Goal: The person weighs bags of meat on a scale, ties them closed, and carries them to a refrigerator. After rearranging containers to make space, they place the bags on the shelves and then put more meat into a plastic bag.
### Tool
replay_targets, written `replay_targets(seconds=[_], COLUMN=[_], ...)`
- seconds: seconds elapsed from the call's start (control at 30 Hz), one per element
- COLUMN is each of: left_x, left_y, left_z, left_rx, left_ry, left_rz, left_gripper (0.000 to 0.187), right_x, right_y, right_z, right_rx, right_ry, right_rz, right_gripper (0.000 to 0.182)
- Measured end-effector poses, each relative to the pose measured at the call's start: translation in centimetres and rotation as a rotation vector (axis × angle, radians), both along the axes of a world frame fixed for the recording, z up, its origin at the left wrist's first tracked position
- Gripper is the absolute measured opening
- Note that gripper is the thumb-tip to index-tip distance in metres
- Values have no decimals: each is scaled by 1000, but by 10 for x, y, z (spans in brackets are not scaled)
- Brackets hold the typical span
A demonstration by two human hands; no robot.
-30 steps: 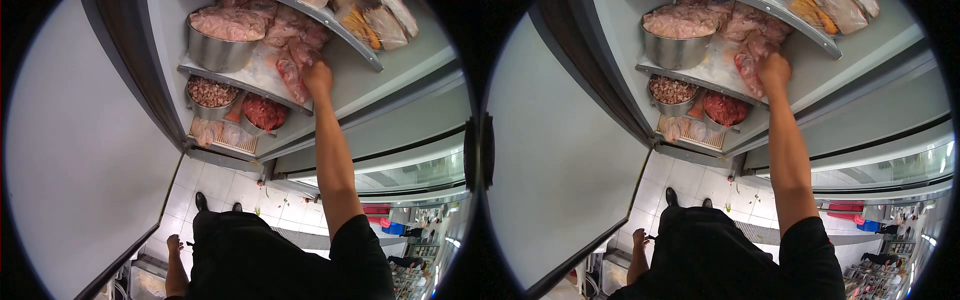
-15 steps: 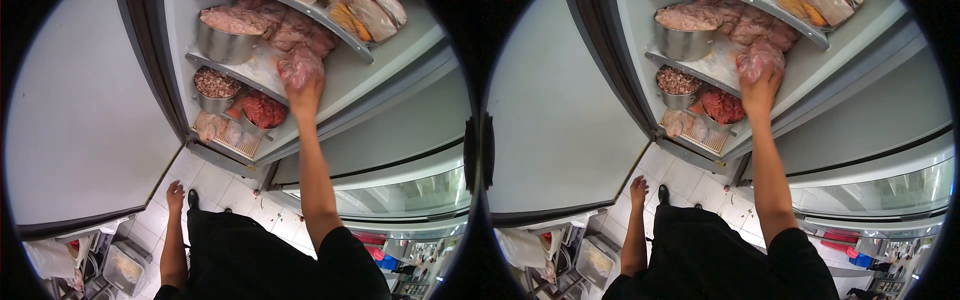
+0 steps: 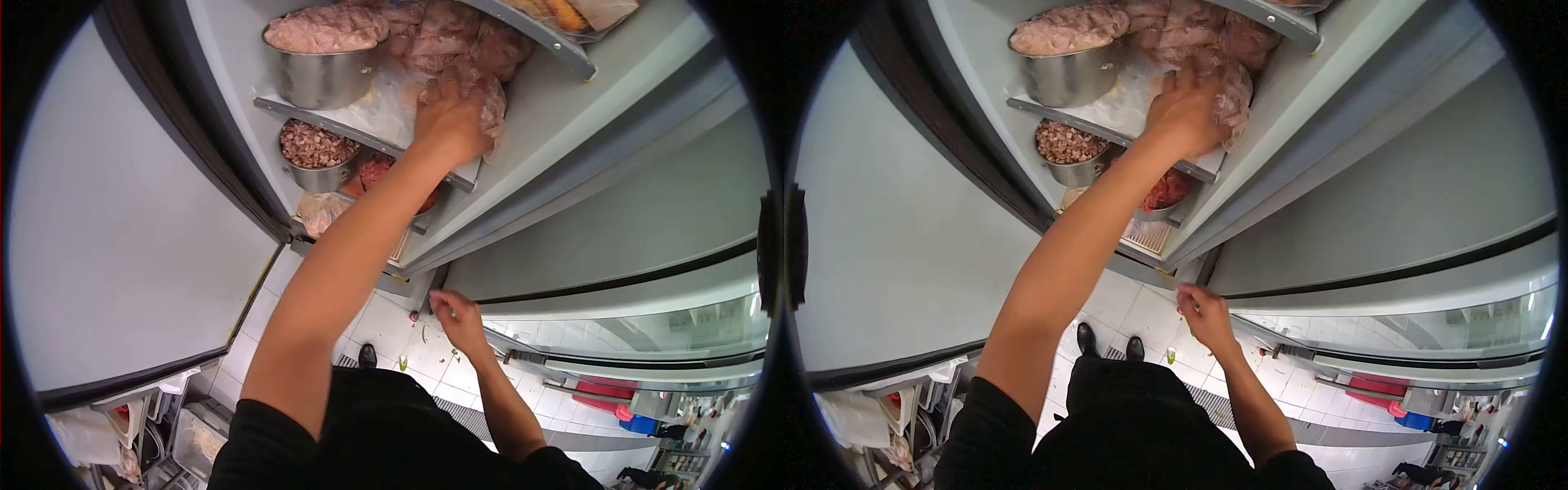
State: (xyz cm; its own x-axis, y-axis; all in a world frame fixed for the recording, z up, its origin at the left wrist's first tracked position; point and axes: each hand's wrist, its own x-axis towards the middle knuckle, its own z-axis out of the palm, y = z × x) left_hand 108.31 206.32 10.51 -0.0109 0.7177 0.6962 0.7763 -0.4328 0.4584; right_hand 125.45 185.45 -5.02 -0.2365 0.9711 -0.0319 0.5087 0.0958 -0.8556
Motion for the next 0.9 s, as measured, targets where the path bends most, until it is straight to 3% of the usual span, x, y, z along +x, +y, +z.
replay_targets(seconds=[0.07,0.17,0.3,0.37,0.43,0.5,0.57,0.63,0.7,0.73,0.8,0.83,0.87,0.9], left_x=[16,17,-3,-22,-55,-70,-92,-106,-119,-124,-126,-132,-135,-137], left_y=[27,42,55,65,115,71,34,-17,-55,-81,-128,-148,-162,-183], left_z=[6,16,12,3,-53,-44,-54,-59,-87,-89,-92,-104,-119,-115], left_rx=[-400,-523,-575,-564,-490,-451,-483,-470,-454,-410,-284,-337,-306,-306], left_ry=[77,59,19,-236,-725,-1405,-1660,-1849,-1918,-1922,-1931,-1843,-1933,-1918], left_rz=[125,95,43,116,-211,-586,-752,-748,-925,-892,-1037,-988,-1125,-899], left_gripper=[75,63,46,30,31,30,32,35,36,36,38,41,40,38], right_x=[16,28,20,3,-18,-40,-65,-86,-109,-118,-129,-112,-106,-103], right_y=[-12,-29,-28,-20,-3,21,51,93,151,184,239,275,288,291], right_z=[-17,-35,-29,-14,11,43,79,109,127,125,123,102,92,103], right_rx=[85,-49,-28,23,108,226,418,627,845,957,860,986,995,707], right_ry=[-191,-200,-195,-112,28,112,160,76,-219,-413,-592,-626,-752,-832], right_rz=[84,63,89,35,-36,-111,-184,-225,-301,-361,-503,-372,-396,-282], right_gripper=[19,18,19,18,17,17,18,26,41,50,64,72,74,72])
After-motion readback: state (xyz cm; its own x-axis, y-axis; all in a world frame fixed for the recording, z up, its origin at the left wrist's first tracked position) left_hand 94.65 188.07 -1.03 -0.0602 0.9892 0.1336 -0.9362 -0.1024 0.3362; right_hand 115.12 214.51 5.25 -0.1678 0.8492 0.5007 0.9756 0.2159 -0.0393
